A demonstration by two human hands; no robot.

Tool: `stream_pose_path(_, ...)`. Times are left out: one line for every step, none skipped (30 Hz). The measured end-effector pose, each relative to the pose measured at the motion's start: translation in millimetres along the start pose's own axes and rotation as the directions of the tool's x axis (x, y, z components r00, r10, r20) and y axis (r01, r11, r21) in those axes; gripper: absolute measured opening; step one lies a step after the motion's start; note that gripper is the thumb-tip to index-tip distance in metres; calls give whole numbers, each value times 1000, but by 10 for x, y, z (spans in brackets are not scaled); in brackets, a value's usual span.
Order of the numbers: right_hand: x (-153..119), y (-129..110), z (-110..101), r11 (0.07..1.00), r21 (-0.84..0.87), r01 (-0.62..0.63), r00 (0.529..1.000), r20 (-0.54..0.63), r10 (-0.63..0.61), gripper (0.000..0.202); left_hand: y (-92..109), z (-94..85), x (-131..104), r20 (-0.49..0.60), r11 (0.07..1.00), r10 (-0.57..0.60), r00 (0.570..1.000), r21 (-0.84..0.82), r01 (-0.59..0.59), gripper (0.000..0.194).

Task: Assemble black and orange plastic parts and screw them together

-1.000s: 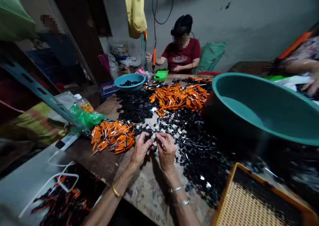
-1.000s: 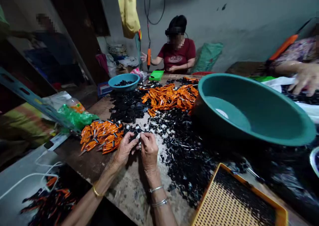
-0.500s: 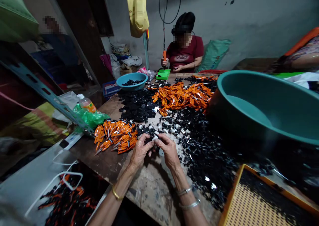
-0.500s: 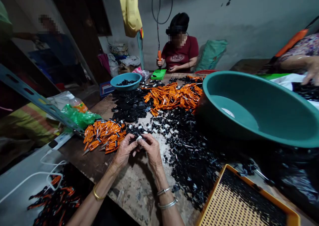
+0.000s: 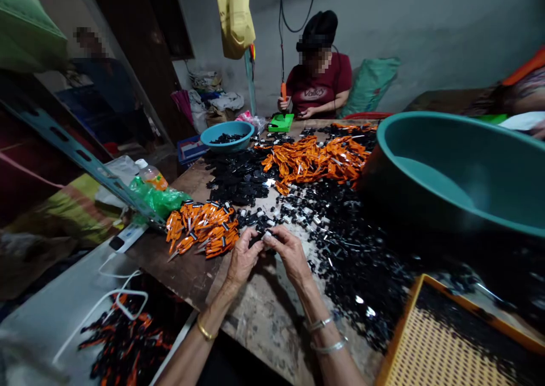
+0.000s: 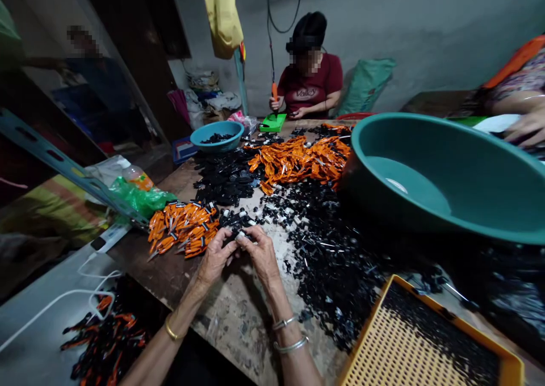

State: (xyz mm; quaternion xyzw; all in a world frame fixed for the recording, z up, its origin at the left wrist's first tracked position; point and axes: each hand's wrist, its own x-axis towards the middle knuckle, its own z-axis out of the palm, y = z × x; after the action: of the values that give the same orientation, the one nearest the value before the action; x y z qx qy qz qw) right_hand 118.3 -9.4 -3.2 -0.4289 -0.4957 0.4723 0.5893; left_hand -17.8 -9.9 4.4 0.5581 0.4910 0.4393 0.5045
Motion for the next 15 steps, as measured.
stream_pose_path(18, -5, -65, 999, -41, 12, 1000, 3, -12, 23, 8, -34, -1, 0, 1000, -3, 1000, 10, 3, 25)
stream_pose_path(42, -5, -145, 996, -85, 25, 1000, -7, -26, 25, 15, -74, -7, -16, 1000, -2, 1000, 27, 3, 24)
stream_pose_path(68, 2, -235, 990, -134, 37, 998, -38, -43, 27, 21, -117, -22, -44, 998, 3, 999, 57, 0, 22)
stream_pose_path(96, 19, -327, 981, -189, 48, 994, -92, -66, 29, 25, -159, -44, -76, 994, 16, 997, 106, -8, 20)
stream_pose_path(122, 46, -413, 967, -250, 53, 983, -159, -96, 31, 29, -194, -75, -97, 985, 42, 994, 172, -25, 18)
stream_pose_path(144, 84, -483, 948, -314, 53, 966, -224, -128, 31, 30, -219, -112, -97, 966, 81, 992, 251, -54, 15)
stream_pose_path(160, 129, -531, 925, -377, 47, 948, -275, -160, 31, 30, -233, -153, -72, 938, 127, 989, 332, -96, 12)
stream_pose_path(168, 180, -554, 899, -436, 40, 934, -305, -189, 29, 27, -234, -195, -27, 903, 171, 985, 404, -146, 10)
stream_pose_path(170, 231, -552, 871, -490, 35, 926, -313, -213, 27, 21, -225, -234, 22, 866, 211, 977, 459, -198, 10)
stream_pose_path(164, 281, -527, 842, -538, 34, 925, -302, -230, 25, 9, -208, -269, 67, 831, 246, 967, 499, -246, 12)
stream_pose_path(154, 325, -484, 812, -582, 37, 929, -280, -242, 24, -10, -187, -298, 100, 798, 274, 956, 532, -285, 14)
stream_pose_path(141, 363, -429, 781, -623, 42, 935, -250, -250, 25, -36, -163, -323, 122, 763, 297, 947, 567, -312, 15)
stream_pose_path(130, 394, -369, 749, -661, 48, 943, -216, -252, 27, -71, -140, -344, 134, 725, 315, 940, 605, -329, 17)
stream_pose_path(122, 419, -309, 716, -696, 55, 952, -179, -248, 29, -112, -118, -365, 143, 686, 328, 934, 644, -339, 20)
stream_pose_path(121, 437, -253, 682, -729, 63, 960, -142, -240, 31, -160, -99, -387, 157, 648, 332, 930, 679, -346, 23)
